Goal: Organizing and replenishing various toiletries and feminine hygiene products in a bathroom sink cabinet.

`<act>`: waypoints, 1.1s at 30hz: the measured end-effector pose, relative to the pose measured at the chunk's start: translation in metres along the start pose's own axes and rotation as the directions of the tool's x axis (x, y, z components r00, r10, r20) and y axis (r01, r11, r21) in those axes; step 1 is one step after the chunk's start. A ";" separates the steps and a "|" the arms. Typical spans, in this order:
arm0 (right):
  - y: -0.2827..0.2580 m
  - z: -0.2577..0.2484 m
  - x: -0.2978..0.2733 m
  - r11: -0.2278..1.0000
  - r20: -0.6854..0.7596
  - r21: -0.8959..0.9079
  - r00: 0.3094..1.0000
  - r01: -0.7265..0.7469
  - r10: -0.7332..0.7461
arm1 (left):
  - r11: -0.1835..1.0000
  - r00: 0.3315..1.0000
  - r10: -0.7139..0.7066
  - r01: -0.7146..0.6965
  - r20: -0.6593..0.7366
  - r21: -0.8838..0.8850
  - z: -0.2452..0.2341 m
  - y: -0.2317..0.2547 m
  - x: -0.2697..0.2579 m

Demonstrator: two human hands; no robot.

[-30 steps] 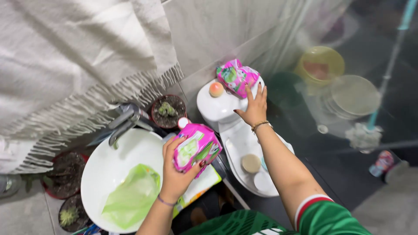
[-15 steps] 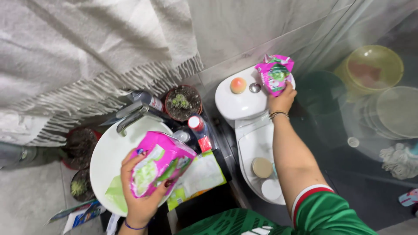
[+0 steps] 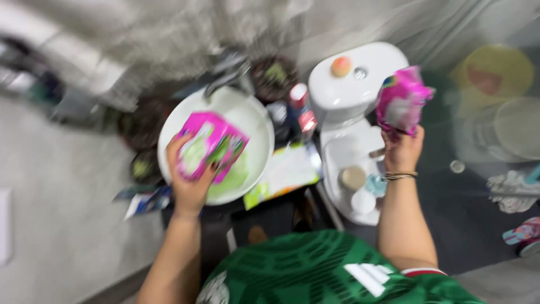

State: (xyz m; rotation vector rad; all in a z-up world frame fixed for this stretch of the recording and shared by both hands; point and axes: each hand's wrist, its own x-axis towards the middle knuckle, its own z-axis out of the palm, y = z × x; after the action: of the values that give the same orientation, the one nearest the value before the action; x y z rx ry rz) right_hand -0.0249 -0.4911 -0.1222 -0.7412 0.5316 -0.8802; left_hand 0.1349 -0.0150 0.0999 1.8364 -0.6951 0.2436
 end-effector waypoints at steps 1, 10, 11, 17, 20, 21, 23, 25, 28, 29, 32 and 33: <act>-0.010 0.014 -0.035 1.000 0.004 -0.003 1.000 -0.013 0.013 | 1.000 1.000 -0.010 0.010 -0.005 0.009 -0.010 -0.004 -0.010; -0.011 0.050 -0.170 0.754 0.402 0.454 0.864 -0.474 0.301 | 0.995 0.992 0.072 -0.065 0.102 -0.071 -0.035 -0.048 -0.041; -0.011 0.058 -0.181 0.750 0.428 0.445 0.852 -0.490 0.302 | 0.993 0.985 0.089 -0.076 0.147 -0.095 -0.033 -0.054 -0.046; -0.013 0.084 -0.225 0.817 0.367 0.344 0.867 -0.463 0.337 | 0.981 0.939 0.108 -0.048 0.325 -0.189 -0.005 -0.045 -0.071; -0.017 0.081 -0.232 0.801 0.336 0.353 0.864 -0.484 0.374 | 0.974 0.916 0.145 -0.064 0.375 -0.219 0.012 -0.030 -0.072; -0.017 0.081 -0.233 0.772 0.301 0.387 0.860 -0.504 0.411 | 0.975 0.914 0.157 -0.083 0.374 -0.207 0.015 -0.027 -0.072; -0.010 0.060 -0.220 0.737 0.390 0.387 0.822 -0.554 0.414 | 0.978 0.927 0.129 -0.060 0.352 -0.199 0.006 -0.029 -0.073; -0.008 0.061 -0.213 0.692 0.486 0.371 0.765 -0.619 0.423 | 0.983 0.945 0.088 -0.031 0.316 -0.182 -0.011 -0.035 -0.079; -0.001 0.091 -0.209 0.791 0.460 0.131 0.744 -0.598 0.485 | 0.993 0.966 0.038 -0.008 0.255 -0.120 -0.053 -0.053 -0.107; 0.008 0.098 -0.205 0.750 0.511 0.144 0.697 -0.646 0.502 | 0.997 0.972 0.011 0.008 0.233 -0.081 -0.067 -0.061 -0.119; 0.035 0.126 -0.202 0.648 0.580 0.086 0.567 -0.756 0.585 | 0.997 0.984 -0.080 0.082 0.156 -0.005 -0.100 -0.085 -0.161; 0.044 0.137 -0.203 0.614 0.592 0.040 0.514 -0.788 0.621 | 0.994 0.986 -0.110 0.110 0.125 0.011 -0.109 -0.094 -0.175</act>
State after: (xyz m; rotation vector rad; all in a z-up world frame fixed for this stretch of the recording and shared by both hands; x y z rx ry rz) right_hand -0.0186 -0.2546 -0.0447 -0.3661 0.1474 0.0710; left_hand 0.0651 0.1648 -0.0178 1.8996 -0.6773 0.0569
